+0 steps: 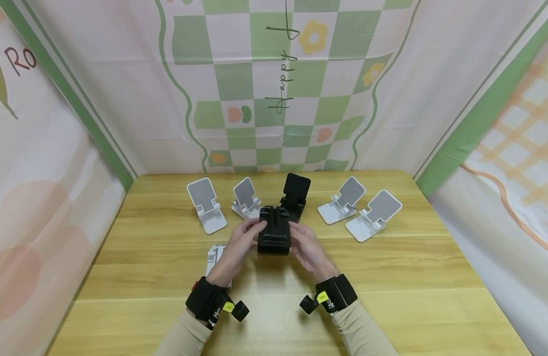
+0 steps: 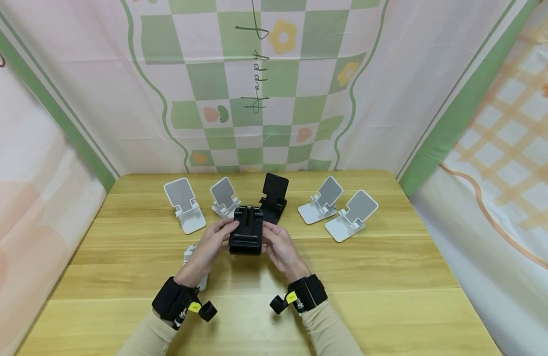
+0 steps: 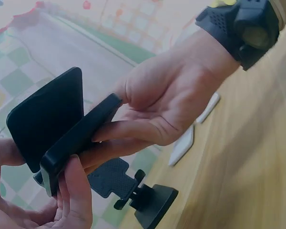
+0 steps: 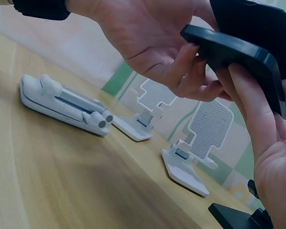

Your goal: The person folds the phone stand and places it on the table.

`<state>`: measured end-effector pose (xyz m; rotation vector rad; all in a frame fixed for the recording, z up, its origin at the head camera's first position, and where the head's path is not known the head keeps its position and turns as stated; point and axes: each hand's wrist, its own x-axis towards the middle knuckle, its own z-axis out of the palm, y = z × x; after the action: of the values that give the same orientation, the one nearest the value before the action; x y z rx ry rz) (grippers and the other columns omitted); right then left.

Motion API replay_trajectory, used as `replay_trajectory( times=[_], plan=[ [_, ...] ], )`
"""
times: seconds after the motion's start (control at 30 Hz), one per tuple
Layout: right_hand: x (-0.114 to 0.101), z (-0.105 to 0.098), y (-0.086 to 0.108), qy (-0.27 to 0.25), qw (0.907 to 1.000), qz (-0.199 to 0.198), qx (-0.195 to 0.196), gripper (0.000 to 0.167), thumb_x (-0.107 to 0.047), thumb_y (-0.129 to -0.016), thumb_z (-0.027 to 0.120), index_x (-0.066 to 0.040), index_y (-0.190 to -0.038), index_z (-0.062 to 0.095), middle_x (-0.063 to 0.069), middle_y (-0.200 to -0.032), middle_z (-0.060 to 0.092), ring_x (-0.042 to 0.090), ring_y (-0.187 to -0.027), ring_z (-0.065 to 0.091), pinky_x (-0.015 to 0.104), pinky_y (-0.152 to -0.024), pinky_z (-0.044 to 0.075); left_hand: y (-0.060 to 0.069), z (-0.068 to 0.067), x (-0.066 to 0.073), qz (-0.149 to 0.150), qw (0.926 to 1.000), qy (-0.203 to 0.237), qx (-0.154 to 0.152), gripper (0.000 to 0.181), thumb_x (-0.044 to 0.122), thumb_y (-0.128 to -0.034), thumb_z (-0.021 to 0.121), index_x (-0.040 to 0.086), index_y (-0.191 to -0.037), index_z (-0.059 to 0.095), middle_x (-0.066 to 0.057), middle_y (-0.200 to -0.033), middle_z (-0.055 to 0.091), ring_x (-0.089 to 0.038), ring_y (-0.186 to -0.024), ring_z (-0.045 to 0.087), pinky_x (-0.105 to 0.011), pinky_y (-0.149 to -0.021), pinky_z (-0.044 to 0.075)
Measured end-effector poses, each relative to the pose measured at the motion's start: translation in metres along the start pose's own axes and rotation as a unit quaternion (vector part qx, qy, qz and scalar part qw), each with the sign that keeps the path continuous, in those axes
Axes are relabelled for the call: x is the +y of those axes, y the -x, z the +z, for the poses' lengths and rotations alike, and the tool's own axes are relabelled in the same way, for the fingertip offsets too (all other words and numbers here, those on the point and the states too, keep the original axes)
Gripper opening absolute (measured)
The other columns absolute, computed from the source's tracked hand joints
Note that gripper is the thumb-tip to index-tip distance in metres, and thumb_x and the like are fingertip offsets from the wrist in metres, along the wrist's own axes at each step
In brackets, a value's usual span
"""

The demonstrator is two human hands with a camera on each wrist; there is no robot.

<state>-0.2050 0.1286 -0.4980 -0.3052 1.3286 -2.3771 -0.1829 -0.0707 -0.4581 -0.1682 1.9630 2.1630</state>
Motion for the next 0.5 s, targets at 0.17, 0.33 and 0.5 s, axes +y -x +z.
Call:
replay_trajectory(
  times=[0.17, 0.33, 0.5],
  plan=[
    [-0.0004, -0.001, -0.0004, -0.001, 0.9999, -0.004, -0.011, 0.035, -0.006, -0.11, 0.037, -0.011, -0.116, 0.071, 0.0, -0.099, 0.075, 0.007, -0.076, 0.07, 0.02, -0.058, 0.058, -0.001, 0.0006, -0.0011, -0.014, 0.9996, 0.026, -0.001, 0.05, 0.028, -0.1023, 0.062, -0.002, -0.141, 0.054, -0.012, -0.117, 0.061, -0.017, -0.092, 0.055, -0.029, -0.08, 0.052],
    [-0.0025, 0.0007, -0.0005, -0.01, 0.9998, 0.006, -0.013, 0.039, -0.012, -0.109, 0.03, -0.013, -0.113, 0.069, 0.0, -0.099, 0.071, 0.009, -0.077, 0.067, 0.02, -0.058, 0.057, -0.0025, 0.0014, -0.0013, -0.024, 0.9993, 0.027, 0.006, 0.049, 0.027, -0.1018, 0.062, -0.002, -0.141, 0.055, -0.01, -0.115, 0.061, -0.016, -0.09, 0.055, -0.027, -0.076, 0.052],
    [-0.001, -0.0002, -0.0004, 0.007, 0.9998, 0.013, 0.012, 0.034, -0.019, -0.112, 0.038, -0.015, -0.104, 0.07, -0.003, -0.091, 0.071, 0.007, -0.071, 0.065, 0.017, -0.054, 0.053, -0.0032, 0.0007, -0.0039, -0.033, 0.9991, 0.026, 0.01, 0.049, 0.028, -0.1016, 0.062, -0.001, -0.14, 0.055, -0.011, -0.118, 0.062, -0.018, -0.093, 0.055, -0.027, -0.076, 0.051]
  ],
)
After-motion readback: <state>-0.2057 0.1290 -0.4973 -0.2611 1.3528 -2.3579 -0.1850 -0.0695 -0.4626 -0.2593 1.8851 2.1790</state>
